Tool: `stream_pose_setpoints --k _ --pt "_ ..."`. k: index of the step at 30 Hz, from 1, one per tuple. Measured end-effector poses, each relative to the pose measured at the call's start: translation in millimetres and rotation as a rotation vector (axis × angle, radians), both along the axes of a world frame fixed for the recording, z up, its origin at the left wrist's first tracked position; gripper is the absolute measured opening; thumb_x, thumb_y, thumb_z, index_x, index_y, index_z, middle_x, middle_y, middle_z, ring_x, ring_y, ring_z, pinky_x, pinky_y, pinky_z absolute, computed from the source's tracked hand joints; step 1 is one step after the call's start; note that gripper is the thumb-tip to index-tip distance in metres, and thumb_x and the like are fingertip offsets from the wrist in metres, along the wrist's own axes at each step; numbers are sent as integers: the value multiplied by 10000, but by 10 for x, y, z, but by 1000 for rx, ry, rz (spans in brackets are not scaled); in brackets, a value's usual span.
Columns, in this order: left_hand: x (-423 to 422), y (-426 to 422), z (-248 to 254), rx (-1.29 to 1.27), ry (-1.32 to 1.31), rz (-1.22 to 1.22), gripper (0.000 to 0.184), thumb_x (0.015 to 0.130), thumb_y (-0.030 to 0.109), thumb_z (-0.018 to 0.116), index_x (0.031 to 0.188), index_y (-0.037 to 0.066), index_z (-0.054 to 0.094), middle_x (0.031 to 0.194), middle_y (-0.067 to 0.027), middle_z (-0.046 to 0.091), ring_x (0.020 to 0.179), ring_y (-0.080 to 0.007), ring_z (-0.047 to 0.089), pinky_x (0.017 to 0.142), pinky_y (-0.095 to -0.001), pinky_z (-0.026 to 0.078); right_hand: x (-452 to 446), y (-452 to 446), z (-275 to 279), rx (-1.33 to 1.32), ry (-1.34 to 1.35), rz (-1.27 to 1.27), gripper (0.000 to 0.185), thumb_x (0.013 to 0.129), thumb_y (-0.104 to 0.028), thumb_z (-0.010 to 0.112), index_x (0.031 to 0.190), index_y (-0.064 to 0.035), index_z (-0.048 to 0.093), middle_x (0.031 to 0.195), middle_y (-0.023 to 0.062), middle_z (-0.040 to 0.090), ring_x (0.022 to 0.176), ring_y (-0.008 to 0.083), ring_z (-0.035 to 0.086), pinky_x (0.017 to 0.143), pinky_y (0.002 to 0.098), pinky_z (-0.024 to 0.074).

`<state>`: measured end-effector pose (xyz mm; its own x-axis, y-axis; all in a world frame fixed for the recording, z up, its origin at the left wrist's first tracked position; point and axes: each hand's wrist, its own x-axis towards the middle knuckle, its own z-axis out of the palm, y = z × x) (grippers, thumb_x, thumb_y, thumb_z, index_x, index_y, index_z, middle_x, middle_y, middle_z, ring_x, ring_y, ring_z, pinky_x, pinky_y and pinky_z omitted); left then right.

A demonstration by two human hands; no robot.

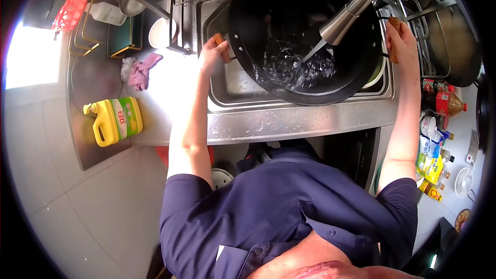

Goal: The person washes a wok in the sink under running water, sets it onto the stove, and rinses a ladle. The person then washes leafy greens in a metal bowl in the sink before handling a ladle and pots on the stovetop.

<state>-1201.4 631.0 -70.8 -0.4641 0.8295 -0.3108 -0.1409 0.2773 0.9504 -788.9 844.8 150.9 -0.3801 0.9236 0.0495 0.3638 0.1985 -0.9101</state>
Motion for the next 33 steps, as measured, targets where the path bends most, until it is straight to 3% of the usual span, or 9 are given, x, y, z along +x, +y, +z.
stream_pose_setpoints --k 7,9,12,21,26,28,29,32,33 --pt "51 -57 130 -321 -27 -121 278 865 268 587 991 20 573 789 -50 613 692 -117 565 615 -284 463 238 150 12 -221 -94 14 235 879 -286 579 858 -57 528 659 -22 500 521 46 460 476 179 357" --pt "5 -159 366 -403 13 -120 299 851 280 612 990 17 578 755 -54 606 616 -109 562 493 -254 426 340 126 -159 -272 -135 -20 261 876 -316 578 849 -59 540 647 -18 511 487 52 466 442 186 365" --pt "-74 -353 761 -444 83 38 281 834 261 645 945 9 589 693 -49 591 487 -79 511 376 -202 340 524 102 -665 -488 -133 -37 272 874 -317 581 886 -46 556 651 -9 520 483 63 474 431 196 386" --pt "-78 -1040 2231 -238 15 206 156 826 183 643 848 53 558 619 9 531 397 1 327 377 -157 211 -308 -279 -2079 -740 -50 34 338 915 -308 514 1023 10 548 718 40 540 514 76 489 431 193 425" --pt "346 -1167 2910 -179 211 126 101 845 140 584 837 44 552 719 7 530 653 -42 443 546 -180 314 -1007 -221 -3261 -613 -3 250 331 914 -299 462 1002 8 551 795 94 560 594 167 535 510 318 476" --pt "547 -1145 3061 -166 286 173 85 823 114 599 832 46 548 691 12 524 589 -33 424 510 -175 291 -1253 -504 -2857 -737 119 201 241 902 -268 465 860 -46 548 654 44 545 549 146 521 480 273 411" --pt "685 -1109 3179 -181 320 184 83 817 107 603 830 46 548 682 15 521 575 -32 418 503 -175 285 -1280 -510 -2776 -645 -65 322 248 901 -264 444 855 -40 539 658 49 546 549 153 524 485 289 432" --pt "943 -1034 3313 -182 422 260 92 795 85 617 827 37 546 653 25 510 538 -24 400 484 -176 268 -1379 -483 -2849 -861 88 532 252 873 -237 475 918 -13 579 731 92 599 626 205 590 543 345 481" --pt "1012 -1017 3367 -186 443 258 93 794 83 617 828 33 546 654 25 510 544 -25 404 489 -176 273 -1399 -491 -2878 -680 67 533 252 858 -233 487 942 -19 593 752 104 612 662 227 604 577 356 490"
